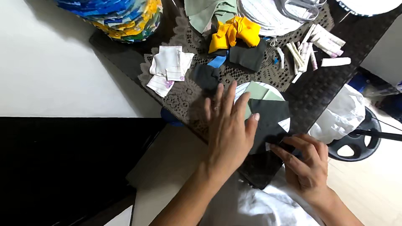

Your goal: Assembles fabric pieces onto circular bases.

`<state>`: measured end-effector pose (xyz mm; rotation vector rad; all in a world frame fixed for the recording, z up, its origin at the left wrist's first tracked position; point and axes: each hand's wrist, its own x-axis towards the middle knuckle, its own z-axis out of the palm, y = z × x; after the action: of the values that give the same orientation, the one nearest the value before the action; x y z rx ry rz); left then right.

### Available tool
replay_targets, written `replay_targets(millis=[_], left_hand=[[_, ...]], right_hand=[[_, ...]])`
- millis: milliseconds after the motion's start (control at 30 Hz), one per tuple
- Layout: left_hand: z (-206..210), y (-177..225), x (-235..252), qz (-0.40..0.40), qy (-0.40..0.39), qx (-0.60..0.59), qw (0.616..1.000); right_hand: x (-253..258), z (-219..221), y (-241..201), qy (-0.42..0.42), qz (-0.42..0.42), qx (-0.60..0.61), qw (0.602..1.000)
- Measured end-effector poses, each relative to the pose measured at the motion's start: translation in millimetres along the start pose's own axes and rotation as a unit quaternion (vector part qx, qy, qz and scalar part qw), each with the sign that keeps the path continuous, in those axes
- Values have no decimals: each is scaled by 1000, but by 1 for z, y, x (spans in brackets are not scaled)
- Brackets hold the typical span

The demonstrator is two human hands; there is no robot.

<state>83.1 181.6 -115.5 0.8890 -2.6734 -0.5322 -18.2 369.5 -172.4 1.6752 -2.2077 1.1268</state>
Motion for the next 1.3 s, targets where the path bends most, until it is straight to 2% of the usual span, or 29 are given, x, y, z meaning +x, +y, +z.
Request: replay_targets(millis=[100, 233, 367, 500, 600, 700, 767, 833, 900, 967, 1100, 1233, 1300], left_hand=[[19, 22, 8, -21, -14, 49, 998], [41, 24, 10, -1, -34, 79, 996], [34, 3, 10, 133, -88, 59, 985], [19, -18, 17, 311, -175, 33, 934], [13, -21, 22, 345, -199, 18, 917], [7, -20, 22, 306, -156, -10, 939], [-5, -22, 26, 208, -89, -24, 974], [-21, -34, 38, 73, -35, -21, 997], [-37, -52, 50, -38, -5, -8, 999], [-45, -62, 57, -101, 17, 6, 995], [-34, -58, 62, -122, 16, 28, 992], [-21, -59, 67, -94, 47, 42, 994], [-24, -64, 68, -91, 57, 11, 994]], right_hand=[[1, -6, 0, 25, 9, 23, 999], [-1, -15, 11, 47, 27, 11, 998], [-4, -24, 23, 58, 44, -3, 997], [-6, -25, 28, 72, 47, -9, 996], [-2, -22, 29, 76, 36, -7, 996], [8, -17, 28, 75, 25, -5, 997], [14, -15, 27, 75, 18, 2, 997], [21, -14, 27, 67, 7, 6, 998], [28, -11, 25, 66, 0, 8, 998], [34, -8, 23, 68, -6, 13, 998], [42, -1, 17, 70, -14, 21, 997], [47, 1, 12, 66, -26, 20, 997], [49, 2, 12, 59, -31, 20, 998]])
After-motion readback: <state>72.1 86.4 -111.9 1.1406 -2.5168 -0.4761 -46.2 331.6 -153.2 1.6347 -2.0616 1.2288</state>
